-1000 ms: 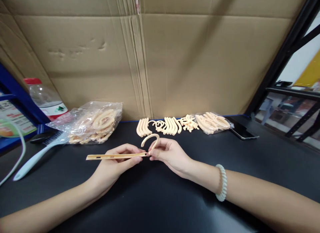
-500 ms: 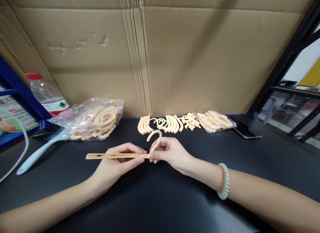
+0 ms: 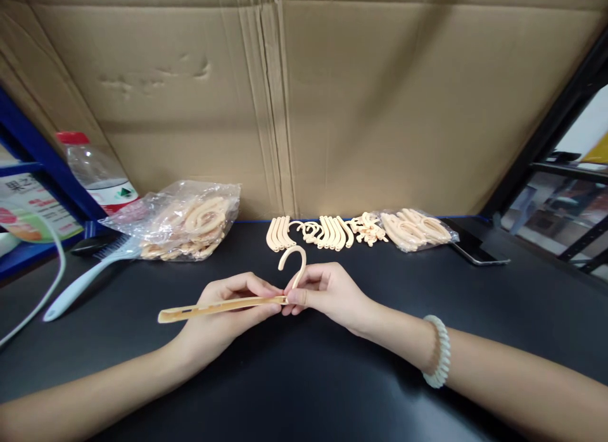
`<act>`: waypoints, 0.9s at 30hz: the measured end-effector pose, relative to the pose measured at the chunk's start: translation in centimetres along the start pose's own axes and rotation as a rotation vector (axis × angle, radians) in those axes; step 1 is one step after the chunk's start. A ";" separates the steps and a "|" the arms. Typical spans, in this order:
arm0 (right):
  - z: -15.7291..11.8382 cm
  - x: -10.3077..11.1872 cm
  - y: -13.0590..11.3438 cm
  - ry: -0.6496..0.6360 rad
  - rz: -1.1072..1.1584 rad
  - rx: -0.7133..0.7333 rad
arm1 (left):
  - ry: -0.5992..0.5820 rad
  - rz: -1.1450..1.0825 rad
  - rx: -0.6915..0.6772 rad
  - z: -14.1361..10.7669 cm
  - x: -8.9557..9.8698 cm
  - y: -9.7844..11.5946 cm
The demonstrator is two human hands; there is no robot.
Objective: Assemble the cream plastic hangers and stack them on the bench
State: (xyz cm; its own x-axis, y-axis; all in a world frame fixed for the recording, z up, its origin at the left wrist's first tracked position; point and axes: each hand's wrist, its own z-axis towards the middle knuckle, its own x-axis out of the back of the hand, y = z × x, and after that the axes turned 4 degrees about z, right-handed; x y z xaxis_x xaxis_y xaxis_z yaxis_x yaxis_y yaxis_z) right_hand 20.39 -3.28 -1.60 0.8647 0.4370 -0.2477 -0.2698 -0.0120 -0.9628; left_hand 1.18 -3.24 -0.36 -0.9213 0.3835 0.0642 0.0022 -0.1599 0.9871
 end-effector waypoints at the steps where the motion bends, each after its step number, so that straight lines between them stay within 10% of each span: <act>1: 0.0 -0.1 0.0 0.001 -0.007 0.010 | 0.004 -0.003 0.006 -0.1 -0.1 0.0; 27: -0.7 -1.6 -0.1 0.137 -0.134 0.064 | 0.094 0.008 0.178 -0.4 -1.0 0.5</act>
State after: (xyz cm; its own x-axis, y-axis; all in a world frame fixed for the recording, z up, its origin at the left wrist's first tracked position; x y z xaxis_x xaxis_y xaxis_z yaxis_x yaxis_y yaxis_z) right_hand 19.32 -4.58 -1.20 0.9431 0.3041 -0.1344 -0.1711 0.0973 -0.9804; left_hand 1.94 -4.09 -0.01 -0.9531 0.2954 0.0661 0.0704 0.0039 0.9975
